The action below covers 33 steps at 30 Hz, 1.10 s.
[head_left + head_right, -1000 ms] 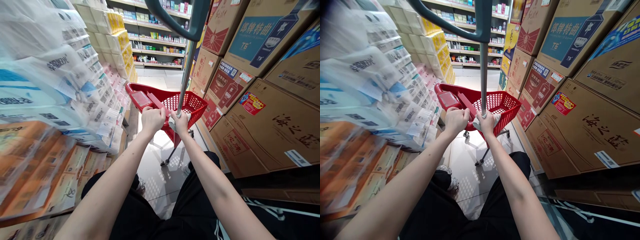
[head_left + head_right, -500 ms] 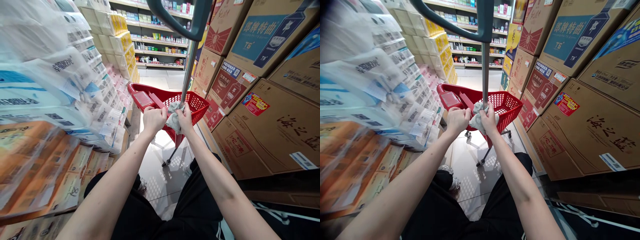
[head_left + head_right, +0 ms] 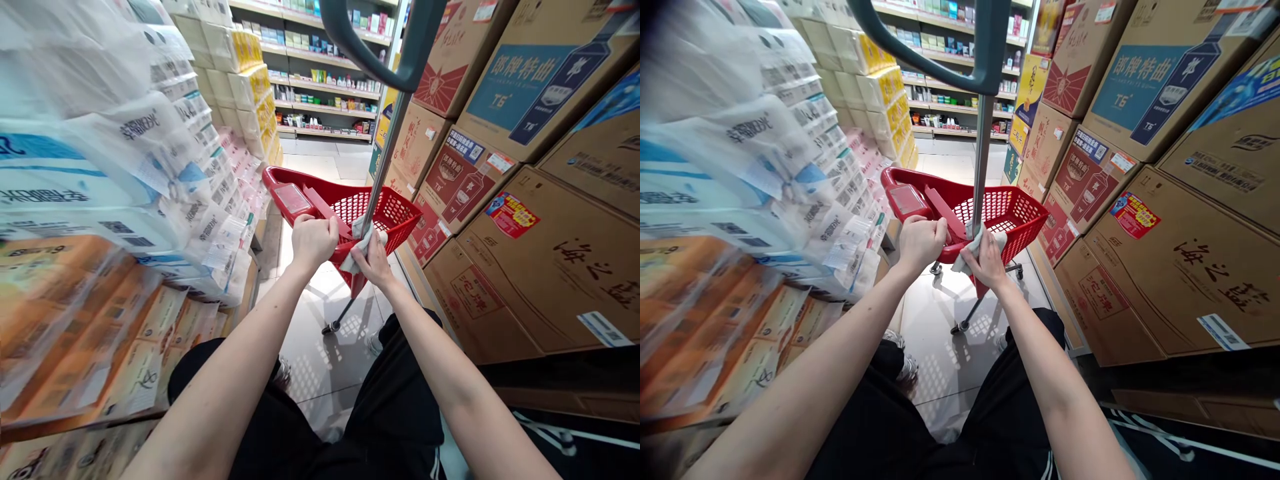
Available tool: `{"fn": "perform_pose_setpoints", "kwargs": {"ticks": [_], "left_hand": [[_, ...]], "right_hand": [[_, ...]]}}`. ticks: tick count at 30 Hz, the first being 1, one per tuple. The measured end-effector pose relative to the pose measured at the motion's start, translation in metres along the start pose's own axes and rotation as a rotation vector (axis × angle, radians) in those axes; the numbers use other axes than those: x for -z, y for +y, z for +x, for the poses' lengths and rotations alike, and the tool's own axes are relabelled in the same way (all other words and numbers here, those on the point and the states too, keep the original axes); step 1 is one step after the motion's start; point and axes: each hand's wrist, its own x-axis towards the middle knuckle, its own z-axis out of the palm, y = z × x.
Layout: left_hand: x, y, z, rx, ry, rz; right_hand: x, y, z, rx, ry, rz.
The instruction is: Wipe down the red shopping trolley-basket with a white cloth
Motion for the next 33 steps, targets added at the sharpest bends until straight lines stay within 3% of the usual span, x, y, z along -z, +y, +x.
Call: {"fn": "perform_pose_setpoints", "kwargs": {"ticks": [5, 9, 14, 18, 21, 27, 33], "left_hand": [[0.001, -0.001, -0.002, -0.012, -0.001, -0.005], [0.001, -0.001, -0.001, -0.014, -0.006, 0.023], [0.0, 0.001, 0.0, -0.013, -0.01, 0.022], [-0.002, 0.004, 0.0, -0.008, -0.006, -0.003], [-0.003, 0.008, 0.0, 0.01, 0.007, -0.02], [0.001, 0.011, 0.002, 0.05, 0.02, -0.088], [0.004, 0.012, 0.001, 0.049, 0.009, -0.107]], "right_hand": [[-0.006, 0.004, 0.004, -0.062, 0.072, 0.016], [-0.009, -0.018, 0.022, -0.174, 0.197, 0.13], [0.016, -0.057, 0.067, -0.15, 0.326, 0.162], [0.031, -0.065, 0.089, -0.125, 0.358, 0.049], [0.025, -0.05, 0.078, -0.122, 0.328, 0.041], [-0.003, -0.013, 0.032, -0.174, 0.207, 0.057], [-0.007, -0.016, 0.026, -0.238, 0.205, 0.098]]}}
